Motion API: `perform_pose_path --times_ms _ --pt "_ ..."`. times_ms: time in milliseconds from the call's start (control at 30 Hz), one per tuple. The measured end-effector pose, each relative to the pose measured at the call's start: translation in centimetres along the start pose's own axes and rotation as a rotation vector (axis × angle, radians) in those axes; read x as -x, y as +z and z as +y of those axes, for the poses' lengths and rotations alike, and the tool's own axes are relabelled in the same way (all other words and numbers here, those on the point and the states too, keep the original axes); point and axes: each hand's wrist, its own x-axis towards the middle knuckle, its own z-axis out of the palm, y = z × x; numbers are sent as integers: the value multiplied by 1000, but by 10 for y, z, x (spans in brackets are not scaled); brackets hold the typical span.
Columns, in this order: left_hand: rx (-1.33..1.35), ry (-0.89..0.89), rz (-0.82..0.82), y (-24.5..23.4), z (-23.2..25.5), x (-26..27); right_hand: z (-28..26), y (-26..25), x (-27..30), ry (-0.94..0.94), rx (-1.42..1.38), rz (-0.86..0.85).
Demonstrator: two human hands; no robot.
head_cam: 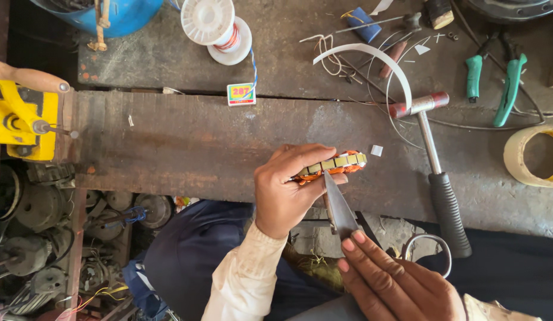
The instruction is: The person cuts small rectangular pieces of white insulating tape using shears and places them into the slots of a copper-wound motor stator. They repeat this process, filling the slots with the tape pieces to insulate the windings.
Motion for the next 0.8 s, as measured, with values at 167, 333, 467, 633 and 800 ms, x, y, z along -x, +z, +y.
perform_pose_path --times_ms 167,333,467,633,800 --pt "19 9 -14 1 0 -2 6 -6 -4 -27 2 -10" --pt "18 -31 -26 3 -1 -4 3 -15 -11 60 -63 24" --pt "111 -114 -27 4 -2 -5 -2 -13 -15 84 -20 41" --pt "181 -184 -14 4 -9 -4 -7 -6 -3 160 -76 90" --pt "163 -158 -28 1 -10 -1 -1 -3 11 158 -210 144"
